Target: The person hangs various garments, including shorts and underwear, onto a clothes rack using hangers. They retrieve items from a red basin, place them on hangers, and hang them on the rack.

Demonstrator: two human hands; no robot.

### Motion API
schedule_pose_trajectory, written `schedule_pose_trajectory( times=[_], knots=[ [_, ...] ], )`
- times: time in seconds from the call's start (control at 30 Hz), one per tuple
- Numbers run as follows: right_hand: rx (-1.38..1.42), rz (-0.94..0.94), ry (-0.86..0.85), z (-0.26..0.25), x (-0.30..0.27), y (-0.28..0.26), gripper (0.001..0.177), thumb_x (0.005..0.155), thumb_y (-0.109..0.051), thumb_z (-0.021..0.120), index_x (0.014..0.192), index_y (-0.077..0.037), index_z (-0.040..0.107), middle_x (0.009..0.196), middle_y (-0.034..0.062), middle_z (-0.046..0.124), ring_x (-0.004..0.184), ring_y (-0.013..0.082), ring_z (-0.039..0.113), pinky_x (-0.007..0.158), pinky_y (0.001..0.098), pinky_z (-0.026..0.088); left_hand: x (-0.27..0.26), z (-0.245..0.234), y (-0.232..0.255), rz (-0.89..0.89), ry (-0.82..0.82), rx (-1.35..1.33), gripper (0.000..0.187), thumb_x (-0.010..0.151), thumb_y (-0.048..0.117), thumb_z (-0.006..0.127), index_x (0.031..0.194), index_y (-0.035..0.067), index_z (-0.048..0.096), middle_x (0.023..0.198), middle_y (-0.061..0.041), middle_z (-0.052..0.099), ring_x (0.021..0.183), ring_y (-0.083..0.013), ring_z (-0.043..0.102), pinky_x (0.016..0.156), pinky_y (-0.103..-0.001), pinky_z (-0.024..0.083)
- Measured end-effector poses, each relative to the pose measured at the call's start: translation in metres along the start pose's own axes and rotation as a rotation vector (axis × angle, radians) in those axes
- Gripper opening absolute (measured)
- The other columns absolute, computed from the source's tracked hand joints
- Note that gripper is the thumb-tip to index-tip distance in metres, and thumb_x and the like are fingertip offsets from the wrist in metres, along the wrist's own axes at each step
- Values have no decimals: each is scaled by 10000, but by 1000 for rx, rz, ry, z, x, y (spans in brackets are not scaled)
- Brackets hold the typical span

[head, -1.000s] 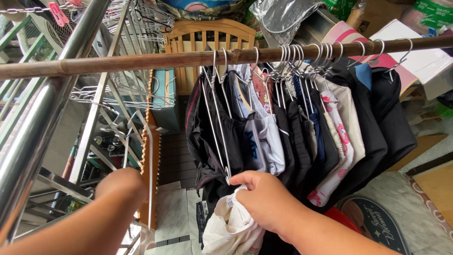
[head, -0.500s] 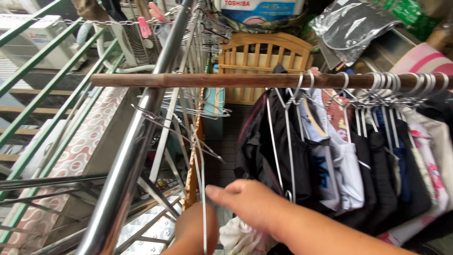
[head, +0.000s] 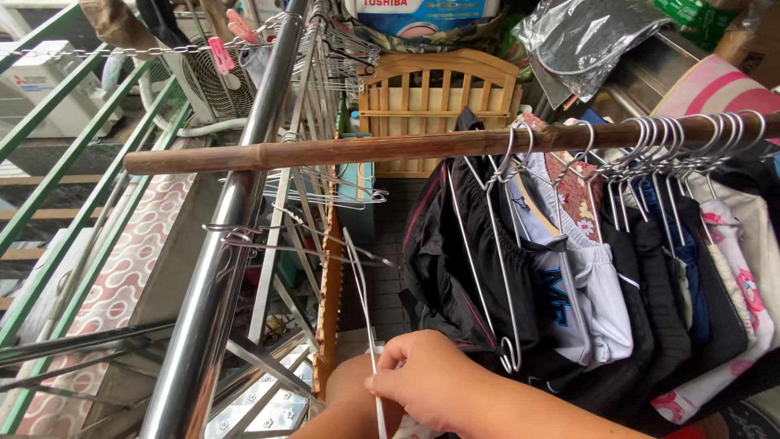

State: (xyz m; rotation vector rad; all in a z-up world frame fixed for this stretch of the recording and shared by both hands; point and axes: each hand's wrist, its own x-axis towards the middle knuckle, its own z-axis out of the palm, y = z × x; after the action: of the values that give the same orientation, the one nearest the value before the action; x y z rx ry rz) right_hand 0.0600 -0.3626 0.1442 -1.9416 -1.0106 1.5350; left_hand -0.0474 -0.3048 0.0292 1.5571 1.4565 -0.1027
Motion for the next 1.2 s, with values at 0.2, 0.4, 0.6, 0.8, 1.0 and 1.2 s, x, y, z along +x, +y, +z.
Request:
schedule_pose_trajectory(
  times=[0.2,0.4,0.6,0.8,1.0,1.2],
  knots=[
    [0,65,313,-16,18,27,240,912,-225,580,801,-24,651,693,92,662,631,174,607,588,356,494,26,-38,11,29,209,-199,338,829,124,628,1124,89,789,993,-150,790,935,-304,780,845,-397,598],
    [119,148,333,-28,31,62,224,910,-202,569,882,-19,695,745,91,660,697,184,592,638,381,487,48,-95,55,143,255,-737,402,866,278,669,1231,113,639,928,-32,715,768,-199,659,661,-365,537],
    [222,287,432,-41,46,85,252,938,-213,548,1027,-40,707,960,114,709,937,230,651,831,424,516,39,-106,77,103,482,-1130,429,1058,399,449,946,5,573,800,-118,655,630,-204,625,589,-342,524],
    [254,409,428,-55,51,100,236,966,-180,547,1055,-31,707,1009,145,719,965,274,678,848,451,530,26,-110,70,98,491,-1020,439,1041,394,421,901,12,586,757,-101,684,616,-185,672,588,-300,574],
    [354,89,352,-53,31,94,200,944,-197,588,879,-27,671,748,69,590,705,181,538,647,375,476,44,-86,43,-83,321,-898,461,1034,448,515,975,-3,585,730,-144,558,558,-270,518,535,-431,412],
    [532,-51,188,-81,-12,70,149,925,-176,597,850,-50,625,736,5,575,694,110,531,630,305,461,17,-16,22,-414,-200,-649,708,999,540,540,1467,21,423,1216,-190,673,1064,-339,679,941,-463,557]
  ],
)
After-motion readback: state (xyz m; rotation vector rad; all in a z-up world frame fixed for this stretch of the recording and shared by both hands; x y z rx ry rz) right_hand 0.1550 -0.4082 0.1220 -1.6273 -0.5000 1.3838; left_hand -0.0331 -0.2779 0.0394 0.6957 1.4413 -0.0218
